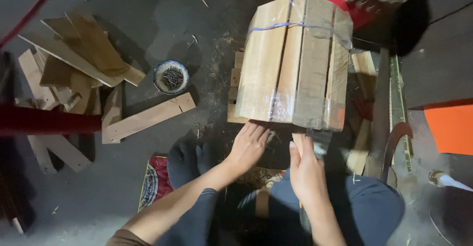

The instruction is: The person is nailing wooden slats onto a frame to assemble a cylindrical structure, likely a drum shell.

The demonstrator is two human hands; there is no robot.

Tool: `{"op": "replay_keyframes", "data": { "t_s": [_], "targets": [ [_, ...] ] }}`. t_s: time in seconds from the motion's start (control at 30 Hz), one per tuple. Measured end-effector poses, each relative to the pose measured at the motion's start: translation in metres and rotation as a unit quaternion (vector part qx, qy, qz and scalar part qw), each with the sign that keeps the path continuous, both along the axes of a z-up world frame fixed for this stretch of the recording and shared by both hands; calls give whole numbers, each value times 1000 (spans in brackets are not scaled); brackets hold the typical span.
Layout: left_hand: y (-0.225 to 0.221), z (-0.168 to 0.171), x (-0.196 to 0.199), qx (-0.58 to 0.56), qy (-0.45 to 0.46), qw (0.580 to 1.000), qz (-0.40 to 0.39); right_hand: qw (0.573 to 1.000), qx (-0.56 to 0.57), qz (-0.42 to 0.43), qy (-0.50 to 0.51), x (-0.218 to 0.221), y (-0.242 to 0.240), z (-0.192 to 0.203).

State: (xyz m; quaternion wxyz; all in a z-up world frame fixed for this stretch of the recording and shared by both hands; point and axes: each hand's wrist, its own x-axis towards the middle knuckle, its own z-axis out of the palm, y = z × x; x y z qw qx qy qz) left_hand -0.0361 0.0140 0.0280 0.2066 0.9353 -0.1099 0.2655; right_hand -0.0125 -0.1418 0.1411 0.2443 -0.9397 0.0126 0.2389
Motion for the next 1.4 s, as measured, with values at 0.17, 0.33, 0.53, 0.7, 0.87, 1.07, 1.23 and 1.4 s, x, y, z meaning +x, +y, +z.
{"op": "replay_keyframes", "data": {
  "t_s": [0.17, 0.33, 0.53, 0.7, 0.87, 1.07, 1.23, 1.4],
  "targets": [
    [-10, -19, -5, 86, 55, 994, 25, 1000, -9, 9, -3, 0, 1, 1],
    [-13, -16, -4, 76, 55, 995, 42, 1000, -8, -3, 5, 1, 0, 2],
    [-6, 7, -5, 91, 23, 995, 36, 1000, 11, -22, 15, 0, 6, 16],
    [-6, 6, -7, 79, 25, 996, 13, 1000, 13, -19, -20, -2, -5, 2],
    [-8, 15, -2, 25, 14, 999, 23, 999, 7, -39, 17, -2, 2, 15],
    [-17, -15, -5, 149, 63, 986, 30, 1000, -1, -26, 2, -4, 1, 11],
    [-21, -20, -4, 172, 42, 983, 47, 1000, -1, -20, 9, -5, 6, 15],
    [-25, -28, -5, 213, 72, 974, 40, 1000, -9, -27, 13, -7, 10, 17]
  ]
}}
